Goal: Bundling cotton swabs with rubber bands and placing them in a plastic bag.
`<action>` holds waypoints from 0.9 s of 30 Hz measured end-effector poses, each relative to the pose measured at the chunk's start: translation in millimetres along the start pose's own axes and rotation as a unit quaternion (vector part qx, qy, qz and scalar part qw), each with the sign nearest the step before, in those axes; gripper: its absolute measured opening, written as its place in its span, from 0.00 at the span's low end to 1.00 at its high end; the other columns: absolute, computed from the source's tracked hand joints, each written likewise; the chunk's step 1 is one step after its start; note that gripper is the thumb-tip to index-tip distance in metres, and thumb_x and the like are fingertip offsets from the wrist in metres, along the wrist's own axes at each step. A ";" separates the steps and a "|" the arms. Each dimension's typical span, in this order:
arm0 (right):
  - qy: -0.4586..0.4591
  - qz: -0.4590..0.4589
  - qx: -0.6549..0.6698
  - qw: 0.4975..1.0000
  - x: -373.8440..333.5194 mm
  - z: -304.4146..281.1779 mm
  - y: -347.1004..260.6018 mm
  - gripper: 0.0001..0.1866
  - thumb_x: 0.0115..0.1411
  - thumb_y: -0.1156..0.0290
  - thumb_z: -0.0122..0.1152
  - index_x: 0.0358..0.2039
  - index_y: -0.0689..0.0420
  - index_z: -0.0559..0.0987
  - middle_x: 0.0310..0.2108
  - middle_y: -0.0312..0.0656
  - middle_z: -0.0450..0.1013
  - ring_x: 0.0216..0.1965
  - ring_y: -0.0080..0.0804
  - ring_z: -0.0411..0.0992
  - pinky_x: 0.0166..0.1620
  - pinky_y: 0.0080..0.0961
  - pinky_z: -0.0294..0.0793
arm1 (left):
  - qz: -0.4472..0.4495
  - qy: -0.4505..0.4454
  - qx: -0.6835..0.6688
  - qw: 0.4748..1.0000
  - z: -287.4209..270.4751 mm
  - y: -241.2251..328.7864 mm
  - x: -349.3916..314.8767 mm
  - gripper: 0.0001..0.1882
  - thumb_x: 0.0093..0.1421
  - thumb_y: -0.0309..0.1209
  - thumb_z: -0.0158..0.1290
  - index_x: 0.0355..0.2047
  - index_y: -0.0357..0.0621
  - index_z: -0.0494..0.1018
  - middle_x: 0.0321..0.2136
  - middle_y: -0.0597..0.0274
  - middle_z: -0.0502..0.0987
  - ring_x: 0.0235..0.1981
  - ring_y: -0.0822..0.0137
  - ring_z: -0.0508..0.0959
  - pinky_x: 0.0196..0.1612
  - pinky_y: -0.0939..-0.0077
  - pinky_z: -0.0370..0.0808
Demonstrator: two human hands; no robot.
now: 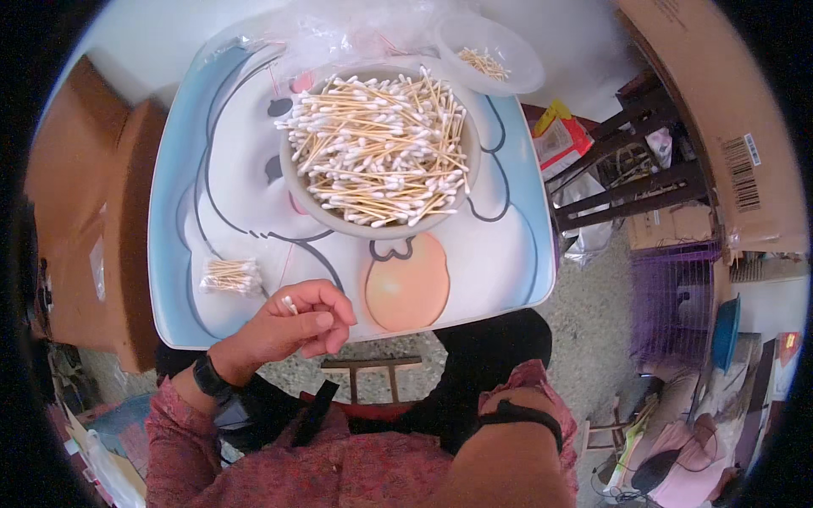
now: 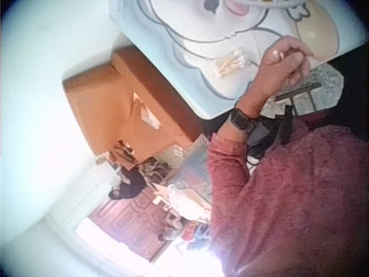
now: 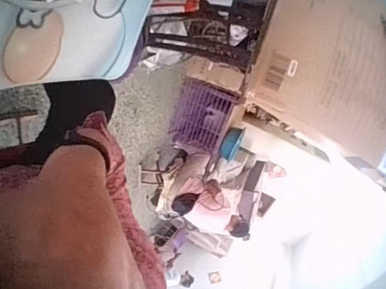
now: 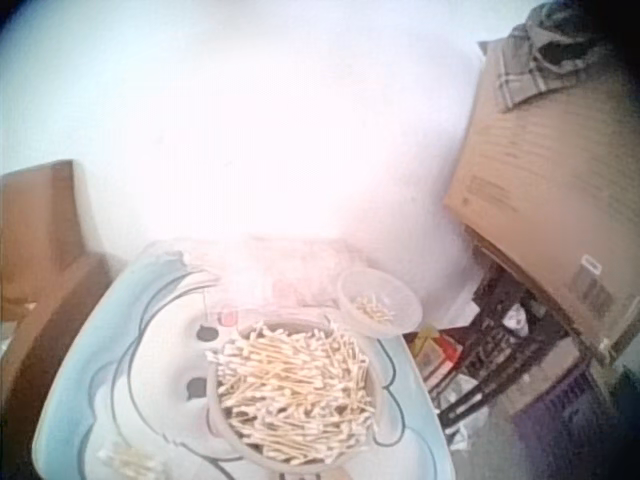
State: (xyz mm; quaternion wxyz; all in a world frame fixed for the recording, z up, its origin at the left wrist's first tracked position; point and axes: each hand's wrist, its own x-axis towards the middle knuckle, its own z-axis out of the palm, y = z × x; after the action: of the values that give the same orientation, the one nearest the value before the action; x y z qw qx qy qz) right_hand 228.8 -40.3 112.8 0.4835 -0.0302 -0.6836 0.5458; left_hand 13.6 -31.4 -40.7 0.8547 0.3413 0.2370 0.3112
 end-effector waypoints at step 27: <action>-0.127 -0.059 0.233 0.962 12.5 -0.9 -3.2 0.07 0.52 0.77 0.58 0.32 0.66 0.76 0.28 0.43 0.74 0.30 0.31 0.73 0.34 0.23 0.75 | -0.001 -0.002 0.027 1.000 1.2 -0.2 -5.9 0.09 0.64 0.29 0.41 0.42 0.41 0.68 0.23 0.67 0.71 0.17 0.83 0.62 0.21 0.89 0.59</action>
State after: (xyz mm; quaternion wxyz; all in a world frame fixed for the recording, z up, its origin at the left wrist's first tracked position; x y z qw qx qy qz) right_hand 224.4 -33.8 123.1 0.4175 0.1937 -0.5939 0.6599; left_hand 10.4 -36.1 -39.0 0.8460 0.3651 0.2439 0.3026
